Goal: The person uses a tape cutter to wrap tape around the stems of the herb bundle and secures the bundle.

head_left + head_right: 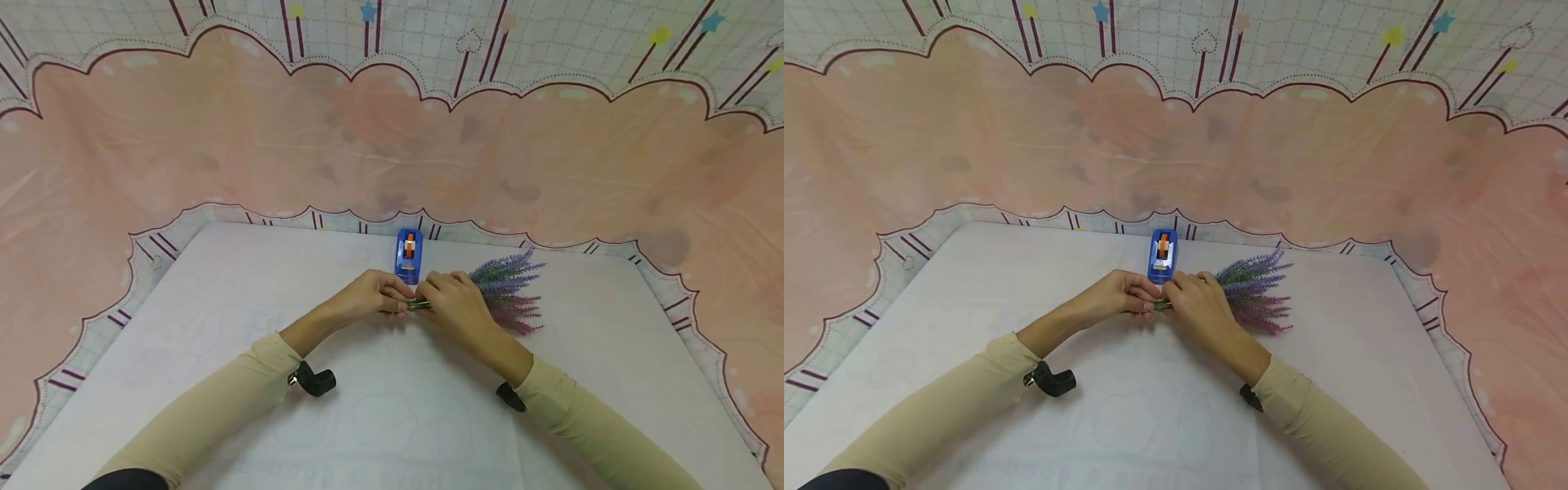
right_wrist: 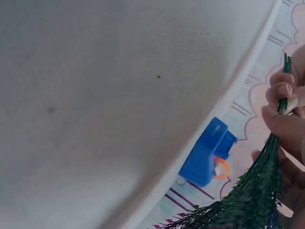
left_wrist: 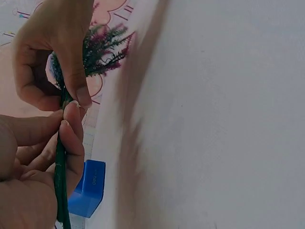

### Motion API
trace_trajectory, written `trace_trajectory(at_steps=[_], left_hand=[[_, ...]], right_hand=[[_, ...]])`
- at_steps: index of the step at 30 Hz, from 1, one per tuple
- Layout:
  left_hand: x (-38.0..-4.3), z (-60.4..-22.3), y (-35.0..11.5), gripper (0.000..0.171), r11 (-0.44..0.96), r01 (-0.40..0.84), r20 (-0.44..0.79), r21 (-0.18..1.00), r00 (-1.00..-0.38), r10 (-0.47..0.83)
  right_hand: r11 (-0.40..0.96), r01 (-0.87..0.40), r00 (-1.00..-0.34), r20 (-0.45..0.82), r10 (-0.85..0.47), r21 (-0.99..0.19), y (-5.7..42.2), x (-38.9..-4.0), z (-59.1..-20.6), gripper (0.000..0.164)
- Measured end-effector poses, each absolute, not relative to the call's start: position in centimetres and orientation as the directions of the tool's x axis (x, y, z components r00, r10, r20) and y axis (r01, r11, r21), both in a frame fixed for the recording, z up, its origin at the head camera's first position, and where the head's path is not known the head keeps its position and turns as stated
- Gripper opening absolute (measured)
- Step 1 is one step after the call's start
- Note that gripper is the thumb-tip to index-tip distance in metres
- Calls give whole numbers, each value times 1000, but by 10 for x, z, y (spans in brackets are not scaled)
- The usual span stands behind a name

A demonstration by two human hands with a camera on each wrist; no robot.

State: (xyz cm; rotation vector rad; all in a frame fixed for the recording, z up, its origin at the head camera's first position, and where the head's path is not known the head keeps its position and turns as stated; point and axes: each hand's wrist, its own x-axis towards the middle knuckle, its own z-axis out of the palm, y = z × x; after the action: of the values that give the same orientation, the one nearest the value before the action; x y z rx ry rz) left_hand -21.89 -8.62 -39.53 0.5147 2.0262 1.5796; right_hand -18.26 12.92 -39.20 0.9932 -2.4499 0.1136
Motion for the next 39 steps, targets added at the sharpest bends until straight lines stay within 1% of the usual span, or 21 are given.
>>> trace_trajectory(at_steps=[5, 8, 13, 17, 25, 28, 31, 34, 39], left_hand=[[-221, -399, -89, 21, 294, 37, -154, 955, -785, 600], [-222, -399, -91, 20, 303, 72, -138, 950, -775, 617], [-225, -398, -91, 18, 321, 145, -105, 936, -754, 648], [-228, -399, -90, 18, 330, 173, -93, 928, -751, 654], [-230, -401, -89, 17, 328, 170, -88, 929, -760, 644], [-232, -402, -90, 15, 322, 164, -85, 933, -766, 637], [-233, -403, -90, 14, 319, 163, -80, 934, -773, 630], [-233, -405, -92, 13, 321, 167, -77, 932, -777, 625], [-231, -405, -97, 19, 337, 173, -78, 925, -784, 616]], right_hand=[[732, -681, -652, 449, -611, 9, 129, -183, -390, 15], [729, -684, -659, 436, -613, -9, 129, -184, -388, 13], [717, -697, -644, 441, -625, 0, 127, -186, -389, 13], [720, -694, -634, 465, -618, 9, 126, -187, -391, 14], [740, -670, -644, 450, -619, 58, 123, -187, -395, 23], [747, -660, -639, 462, -615, 81, 123, -188, -398, 22], [745, -661, -625, 483, -613, 90, 124, -189, -400, 17], [739, -668, -620, 483, -619, 89, 125, -189, -399, 17], [738, -670, -634, 460, -622, 75, 126, -187, -395, 15]])
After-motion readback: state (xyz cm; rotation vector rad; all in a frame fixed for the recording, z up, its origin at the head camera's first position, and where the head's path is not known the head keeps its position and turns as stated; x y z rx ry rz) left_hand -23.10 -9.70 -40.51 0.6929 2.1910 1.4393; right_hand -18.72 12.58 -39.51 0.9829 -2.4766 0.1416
